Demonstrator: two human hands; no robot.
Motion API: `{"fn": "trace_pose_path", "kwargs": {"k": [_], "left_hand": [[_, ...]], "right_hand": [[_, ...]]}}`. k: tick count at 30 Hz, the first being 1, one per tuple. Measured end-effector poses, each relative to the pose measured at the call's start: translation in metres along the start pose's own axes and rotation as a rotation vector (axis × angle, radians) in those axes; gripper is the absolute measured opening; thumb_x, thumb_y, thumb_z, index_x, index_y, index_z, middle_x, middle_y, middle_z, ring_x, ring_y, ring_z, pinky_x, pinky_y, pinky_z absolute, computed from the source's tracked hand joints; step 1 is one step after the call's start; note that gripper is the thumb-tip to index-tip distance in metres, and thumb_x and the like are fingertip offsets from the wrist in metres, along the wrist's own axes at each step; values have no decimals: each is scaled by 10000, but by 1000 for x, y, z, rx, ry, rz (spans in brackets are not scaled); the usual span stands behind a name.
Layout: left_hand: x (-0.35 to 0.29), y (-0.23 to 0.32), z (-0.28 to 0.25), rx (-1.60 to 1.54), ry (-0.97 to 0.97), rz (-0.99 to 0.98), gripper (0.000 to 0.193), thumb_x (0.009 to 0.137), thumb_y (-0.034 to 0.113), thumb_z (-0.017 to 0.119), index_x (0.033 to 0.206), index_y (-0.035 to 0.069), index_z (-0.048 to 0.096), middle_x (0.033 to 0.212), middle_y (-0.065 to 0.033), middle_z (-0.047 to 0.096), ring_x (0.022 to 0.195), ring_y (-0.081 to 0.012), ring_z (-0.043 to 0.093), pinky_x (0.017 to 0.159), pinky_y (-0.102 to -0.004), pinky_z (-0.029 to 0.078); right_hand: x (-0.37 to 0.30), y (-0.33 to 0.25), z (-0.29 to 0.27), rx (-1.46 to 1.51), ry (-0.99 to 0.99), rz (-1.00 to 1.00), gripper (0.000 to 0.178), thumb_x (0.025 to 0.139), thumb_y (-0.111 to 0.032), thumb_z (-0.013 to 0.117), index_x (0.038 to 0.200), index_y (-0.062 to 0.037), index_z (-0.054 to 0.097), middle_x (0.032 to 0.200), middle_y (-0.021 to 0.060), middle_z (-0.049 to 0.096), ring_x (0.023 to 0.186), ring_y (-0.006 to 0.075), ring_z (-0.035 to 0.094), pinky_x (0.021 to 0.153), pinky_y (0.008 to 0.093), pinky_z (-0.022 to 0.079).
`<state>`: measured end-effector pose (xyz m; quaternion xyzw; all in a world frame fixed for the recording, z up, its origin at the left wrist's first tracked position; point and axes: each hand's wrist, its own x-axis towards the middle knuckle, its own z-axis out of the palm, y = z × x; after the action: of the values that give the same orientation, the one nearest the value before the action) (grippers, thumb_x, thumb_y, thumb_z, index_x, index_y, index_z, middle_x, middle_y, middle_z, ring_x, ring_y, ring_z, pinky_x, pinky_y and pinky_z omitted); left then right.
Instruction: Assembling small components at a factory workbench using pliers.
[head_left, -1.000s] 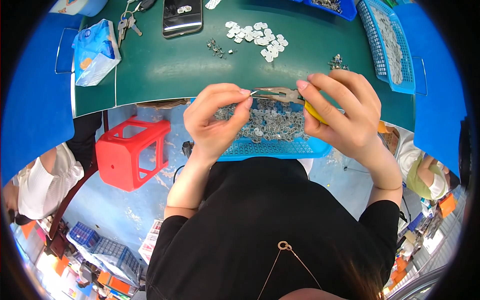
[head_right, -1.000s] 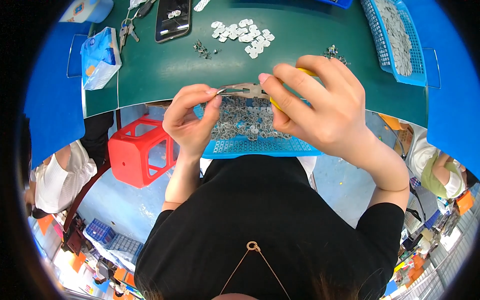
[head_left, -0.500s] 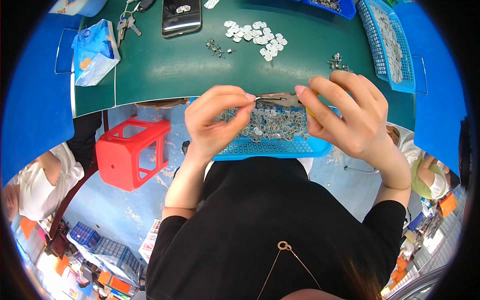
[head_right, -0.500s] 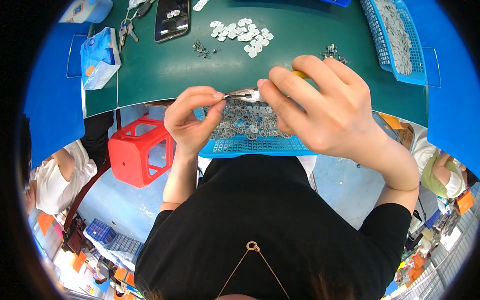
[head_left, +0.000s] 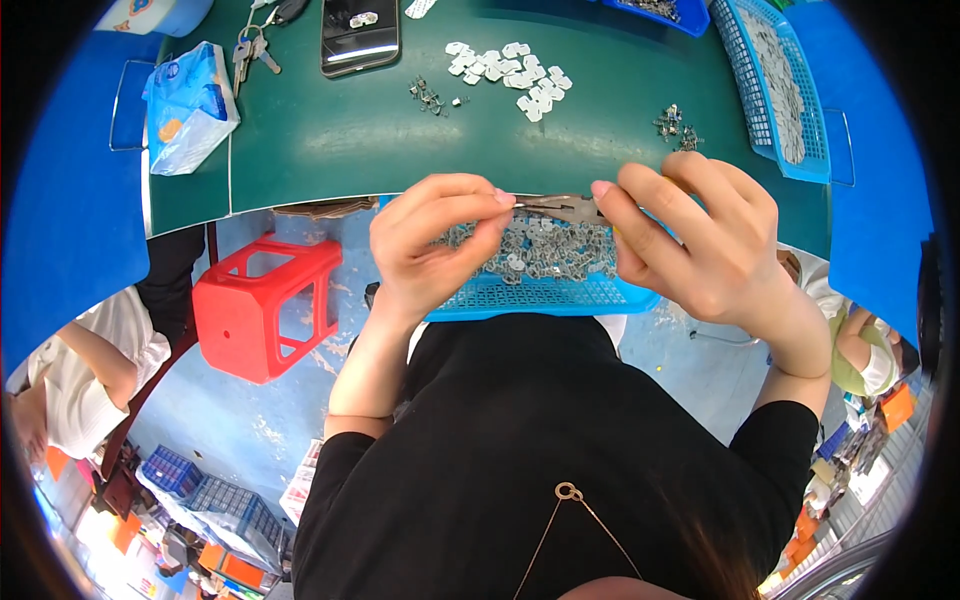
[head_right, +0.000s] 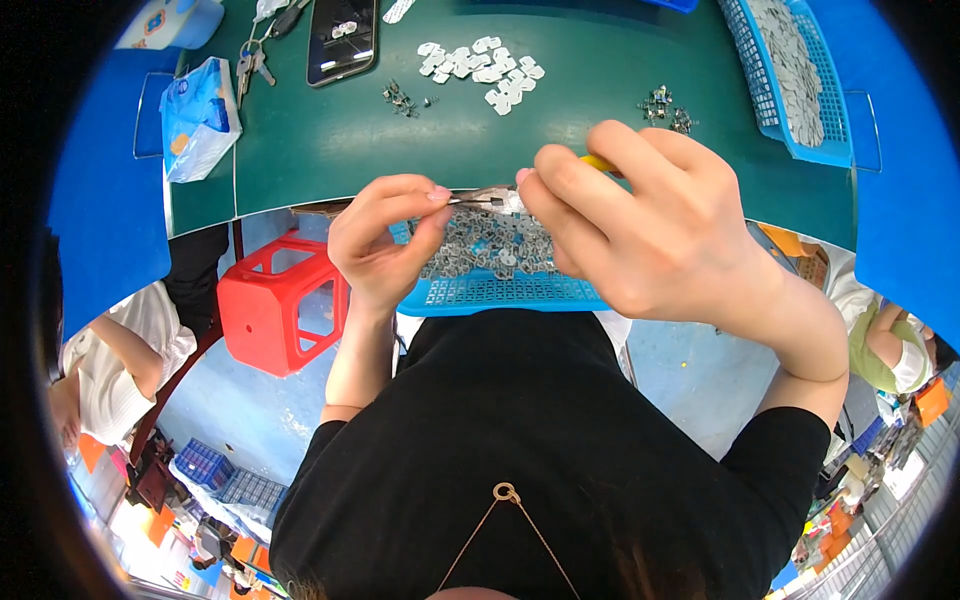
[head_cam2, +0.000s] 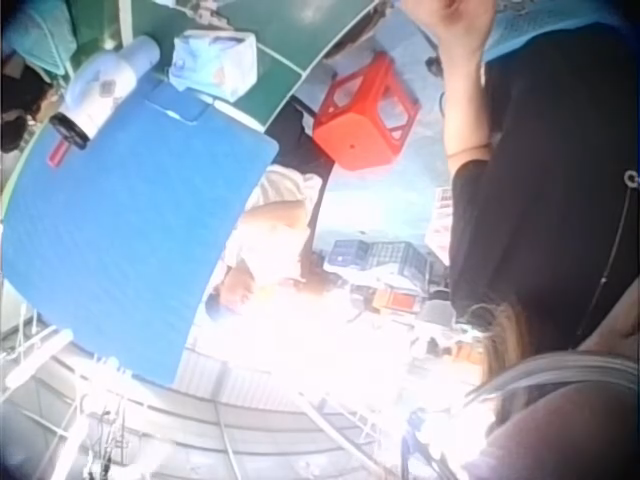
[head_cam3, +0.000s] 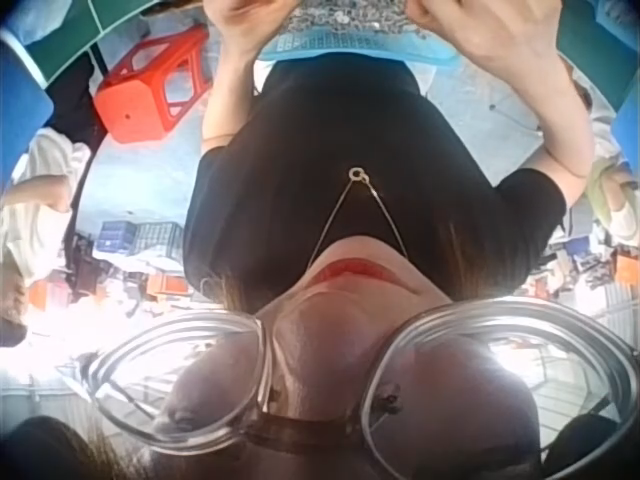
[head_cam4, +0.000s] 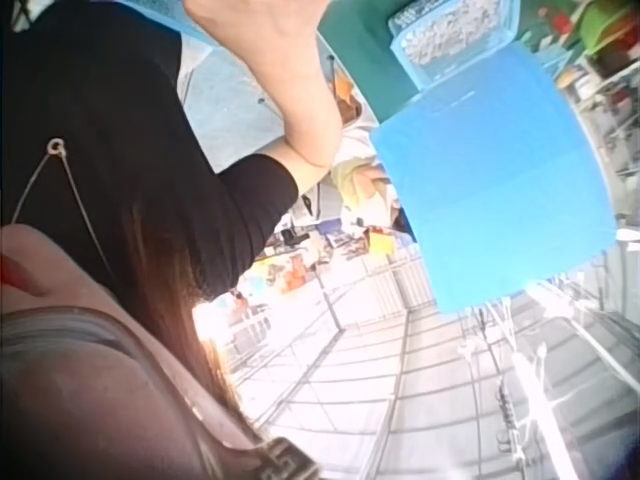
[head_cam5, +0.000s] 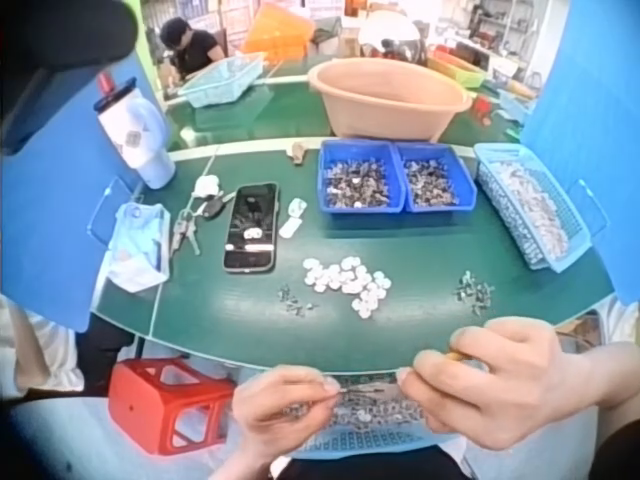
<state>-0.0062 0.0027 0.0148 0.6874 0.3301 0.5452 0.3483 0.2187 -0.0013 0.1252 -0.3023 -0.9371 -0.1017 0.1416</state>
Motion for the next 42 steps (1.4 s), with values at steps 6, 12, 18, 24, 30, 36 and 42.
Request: {"fn": "trace_pose_path", "kwargs": {"k": [6,12,18,24,30,36,42], "left_hand": [[-14,7,10,-615,205,-346,225,695,-133,708,885,-21,661,903,-133,662,841,-185,658,728,-272,552],[-15,0,8,-516,132,-236,231,698,-147,702,893,-35,652,931,-142,653,871,-189,654,756,-280,559],[-12,6,8,-450,128,-230,235,696,-144,705,897,-34,659,929,-139,654,870,-185,653,749,-274,560],[-13,7,7,-406,121,-234,234,698,-129,714,905,-30,668,937,-135,655,864,-179,651,751,-266,554],[-12,9,8,-371,127,-252,239,700,-123,716,912,-21,676,936,-133,658,870,-175,648,735,-252,544],[-11,8,8,-297,106,-185,236,707,-124,708,917,-20,679,942,-140,663,880,-178,650,716,-246,540],[-13,17,12,-321,177,-276,232,730,-126,693,940,-37,656,949,-150,666,892,-182,663,755,-255,556]], "right_hand": [[-5,6,-2,115,17,28,443,508,-11,680,949,-45,661,853,71,596,627,213,527,511,290,445],[1,6,-7,146,106,138,387,500,9,690,881,-53,656,850,40,594,620,192,529,480,271,438],[1,0,-6,132,48,109,467,505,2,689,967,-65,670,898,60,588,690,226,548,544,296,476],[3,-4,-10,62,42,77,445,513,-4,689,956,-54,676,909,60,588,690,221,544,539,296,474],[7,-6,-13,30,25,58,425,519,-24,693,944,-40,677,897,69,588,696,224,549,538,298,478],[7,-7,-13,9,6,37,419,521,-40,698,939,-33,678,896,70,587,689,221,553,524,290,473],[8,-8,-13,-29,-2,18,402,538,-50,686,939,-26,676,890,72,585,680,214,552,516,288,469]]}}
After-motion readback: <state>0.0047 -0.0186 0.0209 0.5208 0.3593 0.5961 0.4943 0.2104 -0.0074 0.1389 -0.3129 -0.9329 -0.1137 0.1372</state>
